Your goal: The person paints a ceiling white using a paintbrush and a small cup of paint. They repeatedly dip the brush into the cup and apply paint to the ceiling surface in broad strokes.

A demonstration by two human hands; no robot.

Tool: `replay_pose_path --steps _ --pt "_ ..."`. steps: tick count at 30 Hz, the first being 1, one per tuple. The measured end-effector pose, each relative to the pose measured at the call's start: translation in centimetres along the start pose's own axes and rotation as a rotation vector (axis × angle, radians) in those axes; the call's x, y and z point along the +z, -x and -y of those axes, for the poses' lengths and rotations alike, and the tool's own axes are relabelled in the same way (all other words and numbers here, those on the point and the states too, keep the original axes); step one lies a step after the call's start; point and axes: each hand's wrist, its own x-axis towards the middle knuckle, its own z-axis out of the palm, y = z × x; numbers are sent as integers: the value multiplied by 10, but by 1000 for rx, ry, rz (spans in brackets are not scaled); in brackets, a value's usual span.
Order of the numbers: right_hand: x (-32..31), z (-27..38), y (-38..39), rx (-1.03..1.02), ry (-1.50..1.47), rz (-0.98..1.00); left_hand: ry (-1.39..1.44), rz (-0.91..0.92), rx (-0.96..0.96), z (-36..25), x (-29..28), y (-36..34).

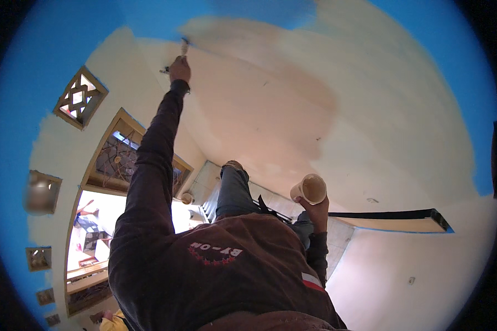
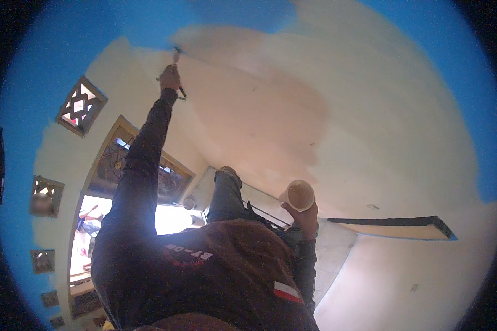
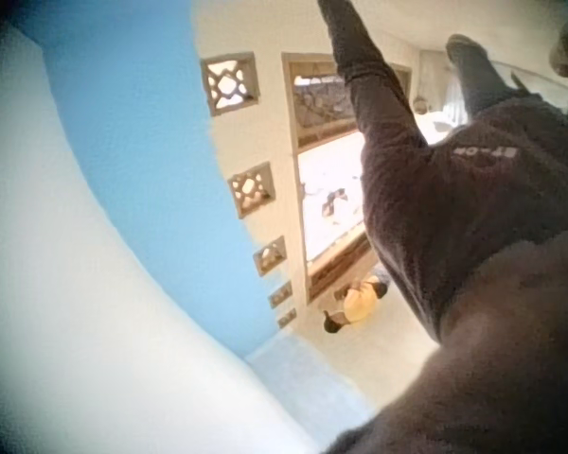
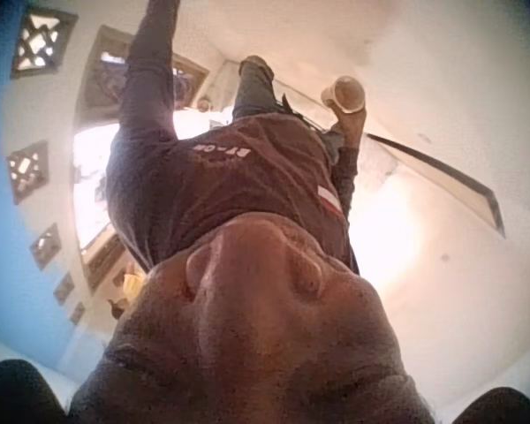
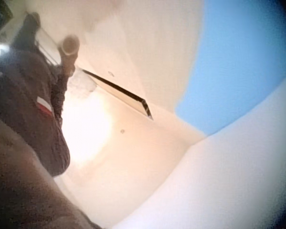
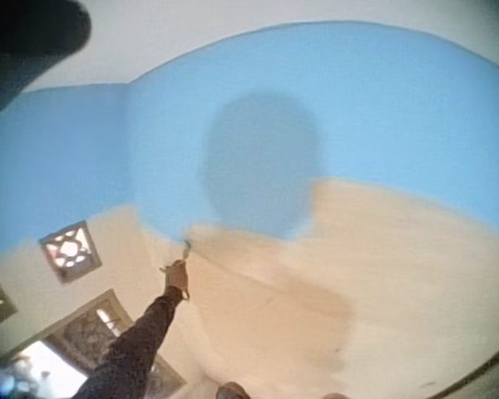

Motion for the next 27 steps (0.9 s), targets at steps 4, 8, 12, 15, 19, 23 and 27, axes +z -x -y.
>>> replay_pose_path --steps 4,8,12,15,19,23,27 --pt "3 -3 1 -17 15 -12 50 -20 39 -67 12 49" --pt "7 -1 1 -34 -5 1 173 19 60 -122 1 91" --pt "9 -6 -1 -55 -14 6 262 79 67 -150 -10 124" --pt "10 -7 0 -48 -15 3 472 70 223 -168 -33 161" --pt "8 -4 4 -32 -24 1 530 420 169 -186 -72 187" --pt "6 -21 2 -27 -51 5 488 466 116 -156 -61 152" --pt "6 -10 5 -23 -26 2 501 404 211 -128 -52 90"
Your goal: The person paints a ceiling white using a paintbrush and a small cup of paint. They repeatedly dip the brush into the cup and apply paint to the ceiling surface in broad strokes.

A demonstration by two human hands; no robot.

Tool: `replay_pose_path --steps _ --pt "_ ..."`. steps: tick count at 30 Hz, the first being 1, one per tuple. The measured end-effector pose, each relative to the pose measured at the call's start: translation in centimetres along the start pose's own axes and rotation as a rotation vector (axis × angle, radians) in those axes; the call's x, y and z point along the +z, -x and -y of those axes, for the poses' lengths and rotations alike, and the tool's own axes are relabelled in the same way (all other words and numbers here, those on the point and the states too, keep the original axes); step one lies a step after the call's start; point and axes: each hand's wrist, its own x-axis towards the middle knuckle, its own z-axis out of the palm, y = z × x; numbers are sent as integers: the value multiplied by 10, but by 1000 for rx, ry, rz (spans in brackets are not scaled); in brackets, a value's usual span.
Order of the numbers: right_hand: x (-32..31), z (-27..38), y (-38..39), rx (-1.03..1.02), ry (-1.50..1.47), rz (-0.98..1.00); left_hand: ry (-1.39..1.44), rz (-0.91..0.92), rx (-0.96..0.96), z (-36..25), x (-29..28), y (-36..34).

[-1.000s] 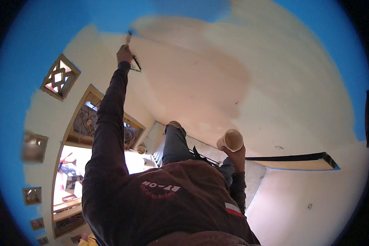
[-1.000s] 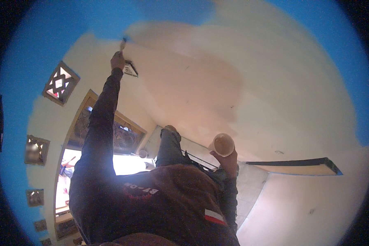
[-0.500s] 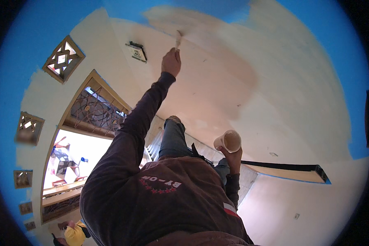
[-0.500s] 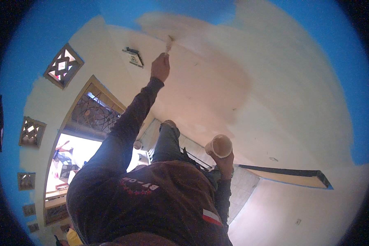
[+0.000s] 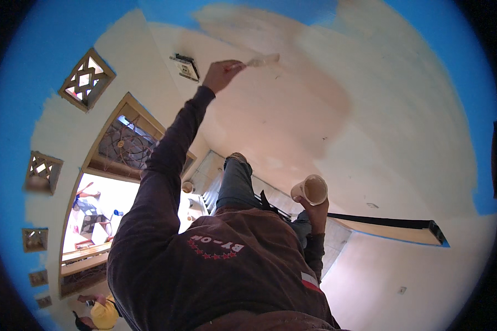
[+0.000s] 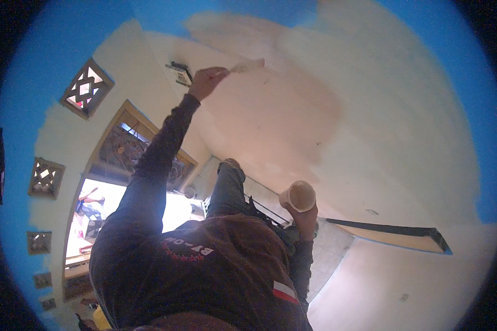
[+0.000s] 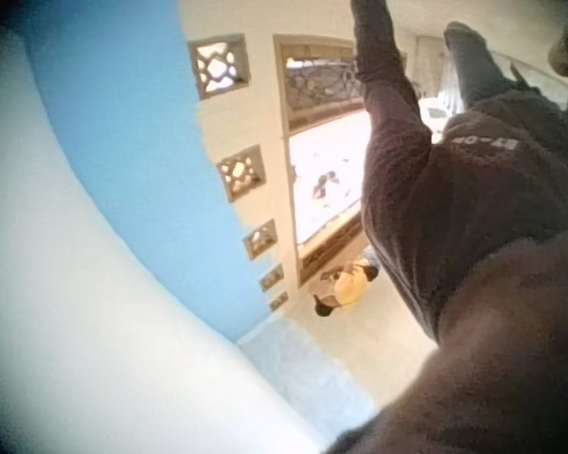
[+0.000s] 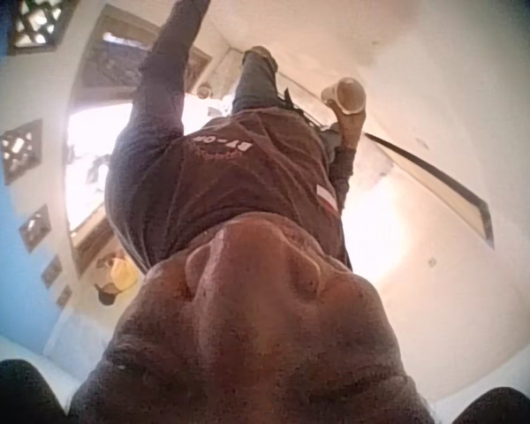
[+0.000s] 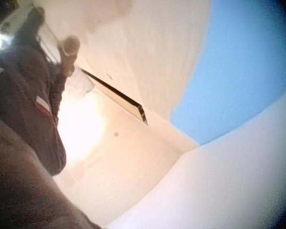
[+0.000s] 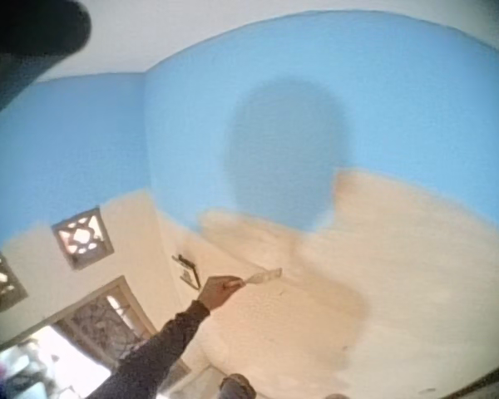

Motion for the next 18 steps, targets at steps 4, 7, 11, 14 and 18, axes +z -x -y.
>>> replay_pose_path --steps 4,7,11,14,18 --pt "1 -12 -3 -12 -15 -28 -17 -76 6 46 -33 -51" --pt "0 -7 -4 -17 -5 -47 10 -99 -11 83 -61 -68" --pt "-3 -20 -4 -1 13 -68 -18 -121 -92 95 -85 -76" --pt "-4 -6 -2 28 -18 -66 -107 -207 -42 112 -111 -78" --pt "-7 -1 1 28 -19 -59 -292 -374 -132 127 -129 -76"
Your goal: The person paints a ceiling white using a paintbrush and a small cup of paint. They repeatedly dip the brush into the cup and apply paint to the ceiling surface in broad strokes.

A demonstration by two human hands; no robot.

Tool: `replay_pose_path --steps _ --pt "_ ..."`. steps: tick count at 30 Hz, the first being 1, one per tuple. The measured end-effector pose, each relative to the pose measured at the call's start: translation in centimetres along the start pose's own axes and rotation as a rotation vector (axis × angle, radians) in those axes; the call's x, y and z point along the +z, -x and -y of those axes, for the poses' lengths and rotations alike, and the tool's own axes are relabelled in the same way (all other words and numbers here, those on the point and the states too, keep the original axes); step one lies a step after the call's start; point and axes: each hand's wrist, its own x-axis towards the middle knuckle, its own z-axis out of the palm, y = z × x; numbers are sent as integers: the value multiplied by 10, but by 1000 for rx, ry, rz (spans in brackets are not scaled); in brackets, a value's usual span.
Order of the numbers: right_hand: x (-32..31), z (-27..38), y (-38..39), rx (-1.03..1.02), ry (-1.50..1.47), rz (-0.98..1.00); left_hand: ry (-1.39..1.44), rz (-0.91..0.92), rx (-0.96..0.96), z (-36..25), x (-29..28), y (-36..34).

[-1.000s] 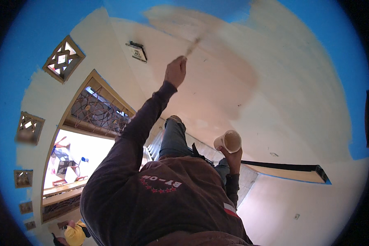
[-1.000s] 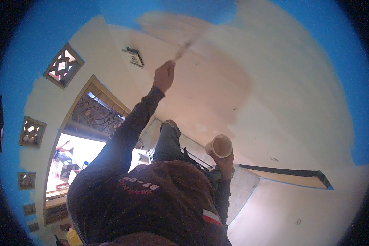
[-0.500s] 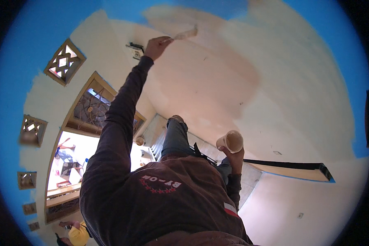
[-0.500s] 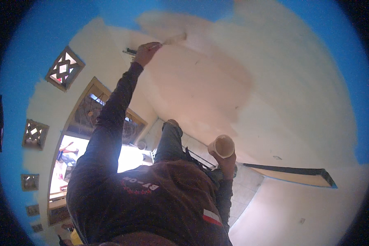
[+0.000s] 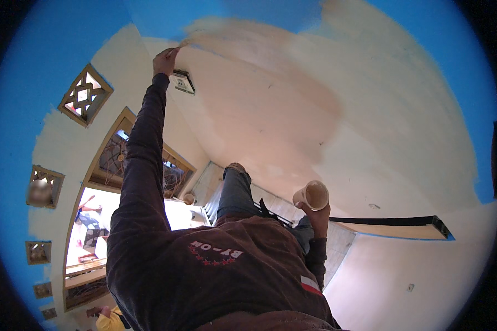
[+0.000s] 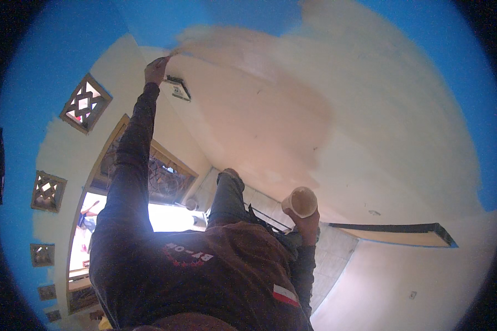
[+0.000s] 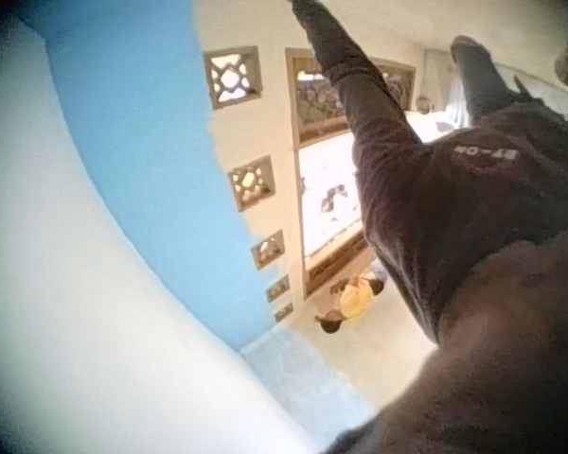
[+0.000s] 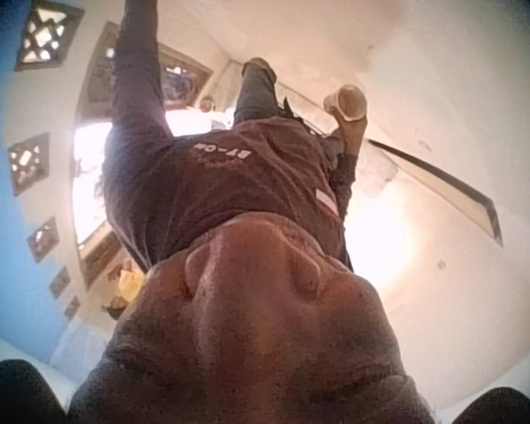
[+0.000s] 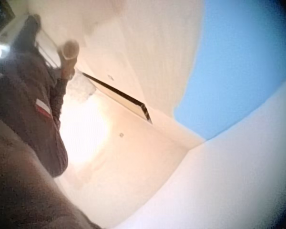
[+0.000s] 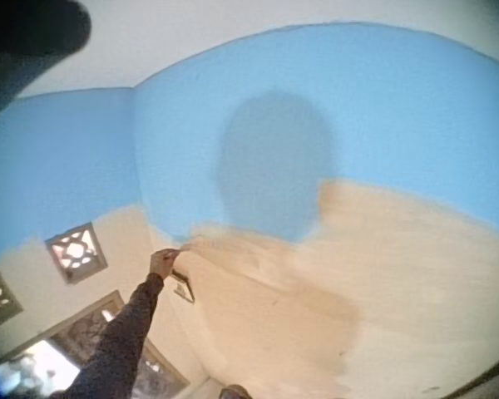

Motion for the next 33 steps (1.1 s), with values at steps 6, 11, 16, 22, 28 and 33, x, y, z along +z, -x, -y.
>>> replay_pose_path --steps 6,11,16,22,28,33 --pt "1 12 -2 1 2 20 -429 -210 -187 51 5 1" --pt "4 16 -4 0 12 19 -223 -122 -89 52 43 57" --pt "5 21 -8 -34 30 50 -155 -43 -207 3 82 83" --pt "8 21 -6 -17 23 36 -123 -15 -114 -68 120 113" --pt "11 5 0 -32 15 43 -39 23 -58 -130 128 158" --pt "12 15 1 -14 17 54 -8 79 1 -164 124 187"
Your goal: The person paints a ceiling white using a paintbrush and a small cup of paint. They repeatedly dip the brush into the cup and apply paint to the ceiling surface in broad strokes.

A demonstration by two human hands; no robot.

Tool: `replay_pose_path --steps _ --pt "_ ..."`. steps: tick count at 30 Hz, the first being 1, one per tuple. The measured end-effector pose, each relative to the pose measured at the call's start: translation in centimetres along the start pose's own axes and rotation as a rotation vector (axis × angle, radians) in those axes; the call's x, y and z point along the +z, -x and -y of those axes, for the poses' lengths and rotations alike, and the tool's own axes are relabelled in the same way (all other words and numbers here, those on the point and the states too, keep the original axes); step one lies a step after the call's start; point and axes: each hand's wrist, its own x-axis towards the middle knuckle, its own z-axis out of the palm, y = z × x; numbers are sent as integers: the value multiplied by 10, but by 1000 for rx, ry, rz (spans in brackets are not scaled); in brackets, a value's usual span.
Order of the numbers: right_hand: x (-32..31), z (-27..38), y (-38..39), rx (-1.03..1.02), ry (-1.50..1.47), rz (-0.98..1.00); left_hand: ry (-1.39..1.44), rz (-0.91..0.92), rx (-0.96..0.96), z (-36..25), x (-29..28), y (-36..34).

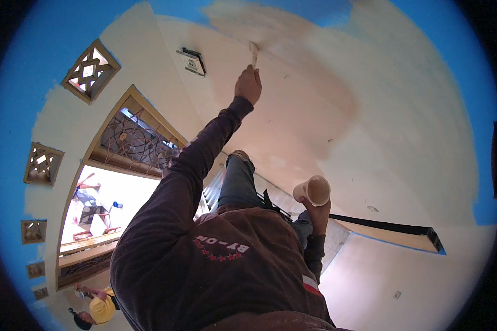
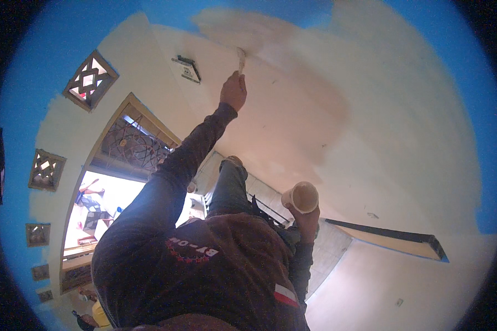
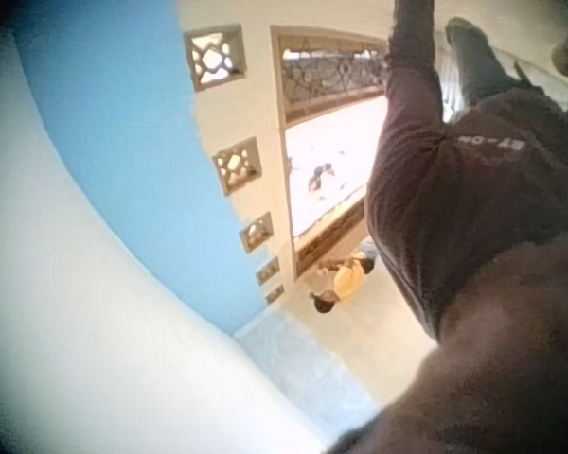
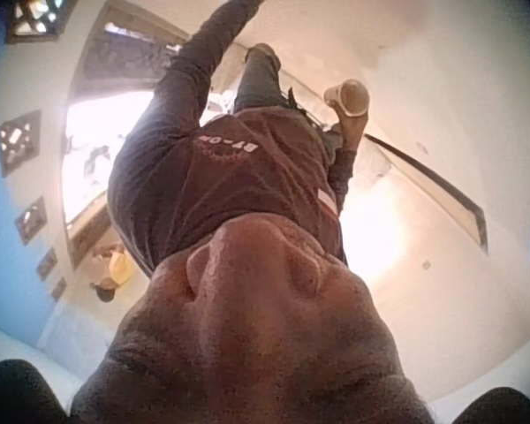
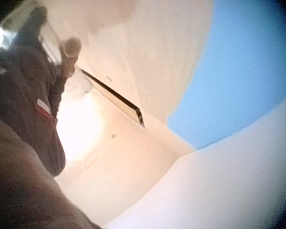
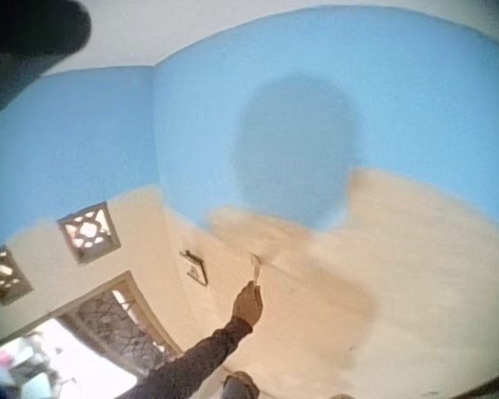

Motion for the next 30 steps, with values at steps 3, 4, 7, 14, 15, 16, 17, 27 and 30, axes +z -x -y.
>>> replay_pose_path --steps 3,4,7,14,15,16,17,27,30 --pt "0 -1 -1 -4 -3 5 18 26 108 -14 1 21" --pt "0 -1 -1 -11 -9 2 33 36 151 -19 -1 30" --pt "-5 3 -3 27 12 8 207 100 196 -26 -16 53" --pt "-10 5 -1 24 -44 -17 246 355 190 -14 -38 34" --pt "-10 5 -1 21 -47 -15 239 360 77 -9 -37 23" --pt "-10 4 0 18 -50 -15 247 382 37 -1 -39 10" --pt "-11 3 -1 11 -53 -12 217 339 78 13 -35 -3" --pt "-12 -9 1 19 -10 -38 69 139 95 95 -48 -56" --pt "-14 -12 3 32 -3 -46 20 25 82 119 -55 -62"
